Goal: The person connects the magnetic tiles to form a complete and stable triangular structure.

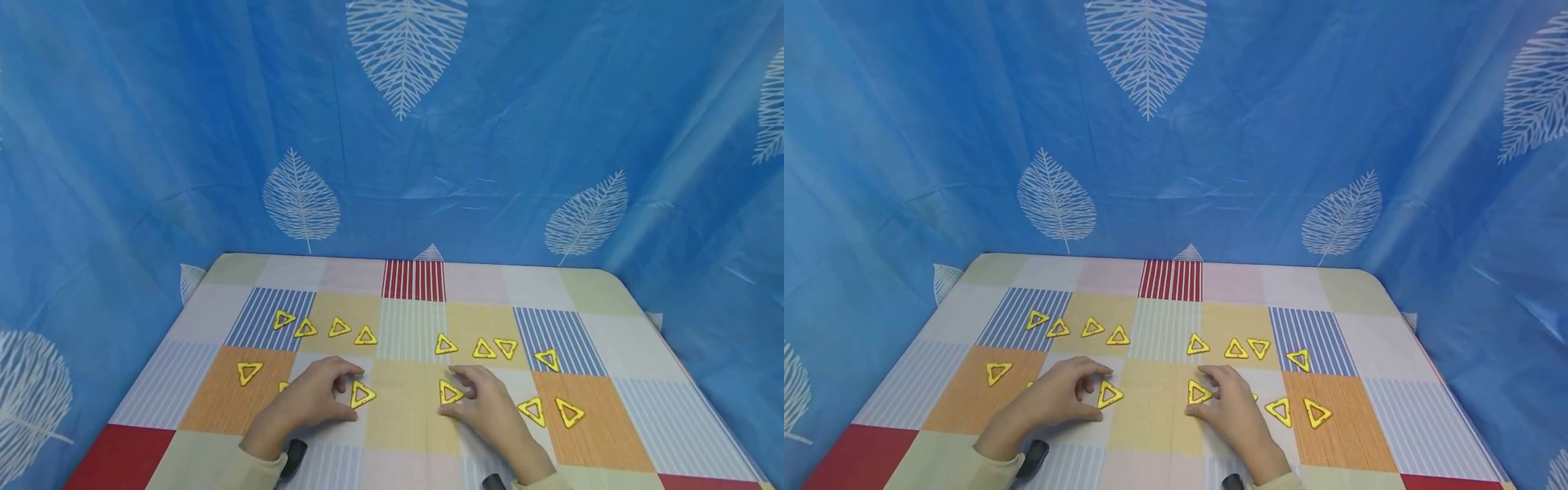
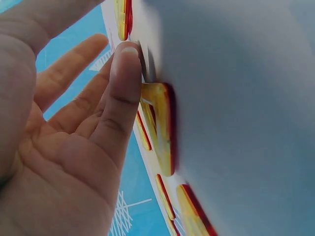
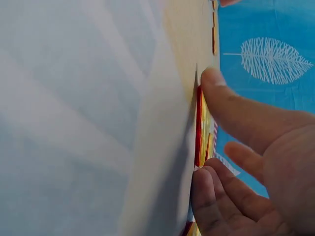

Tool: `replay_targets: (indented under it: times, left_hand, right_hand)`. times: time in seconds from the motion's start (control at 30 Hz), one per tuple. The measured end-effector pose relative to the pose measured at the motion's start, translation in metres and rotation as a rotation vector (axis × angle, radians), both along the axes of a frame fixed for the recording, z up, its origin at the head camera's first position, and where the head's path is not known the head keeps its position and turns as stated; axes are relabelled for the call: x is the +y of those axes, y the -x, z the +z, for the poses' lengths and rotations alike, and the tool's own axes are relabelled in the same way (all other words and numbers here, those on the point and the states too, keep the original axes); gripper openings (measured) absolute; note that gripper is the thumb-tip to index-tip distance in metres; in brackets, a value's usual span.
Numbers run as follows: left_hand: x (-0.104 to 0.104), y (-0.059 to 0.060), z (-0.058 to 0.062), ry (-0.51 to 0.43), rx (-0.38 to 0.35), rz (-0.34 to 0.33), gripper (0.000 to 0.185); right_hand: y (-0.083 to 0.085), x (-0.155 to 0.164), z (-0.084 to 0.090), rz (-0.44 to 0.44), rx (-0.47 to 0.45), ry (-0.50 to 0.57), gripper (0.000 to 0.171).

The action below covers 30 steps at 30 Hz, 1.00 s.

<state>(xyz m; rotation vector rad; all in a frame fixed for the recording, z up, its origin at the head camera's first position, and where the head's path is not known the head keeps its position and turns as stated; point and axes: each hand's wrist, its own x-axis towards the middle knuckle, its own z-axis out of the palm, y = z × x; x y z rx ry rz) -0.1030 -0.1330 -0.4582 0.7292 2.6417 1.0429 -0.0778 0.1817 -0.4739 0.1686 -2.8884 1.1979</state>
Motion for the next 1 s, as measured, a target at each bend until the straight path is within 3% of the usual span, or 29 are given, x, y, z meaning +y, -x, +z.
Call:
replay_targets:
  times: [0.4, 0.73, 0.87, 1.0]
  left_hand:
    - [0.005, 0.001, 0.000, 0.031, -0.050, 0.044, 0.053]
    - [0.008, 0.001, 0.004, 0.093, -0.034, 0.000, 0.051]
    - [0.009, 0.001, 0.004, 0.099, -0.059, 0.006, 0.045]
    - [0.010, 0.003, 0.004, 0.117, -0.031, -0.001, 0.038]
  right_hand:
    - [0.001, 0.006, 0.005, -0.020, -0.062, 0.029, 0.053]
    - [0.004, 0.010, 0.003, -0.002, -0.100, 0.056, 0.049]
    - [0.005, 0.011, 0.001, 0.009, -0.091, 0.065, 0.048]
    - [0.005, 0.010, 0.000, 0.020, -0.080, 0.068, 0.047]
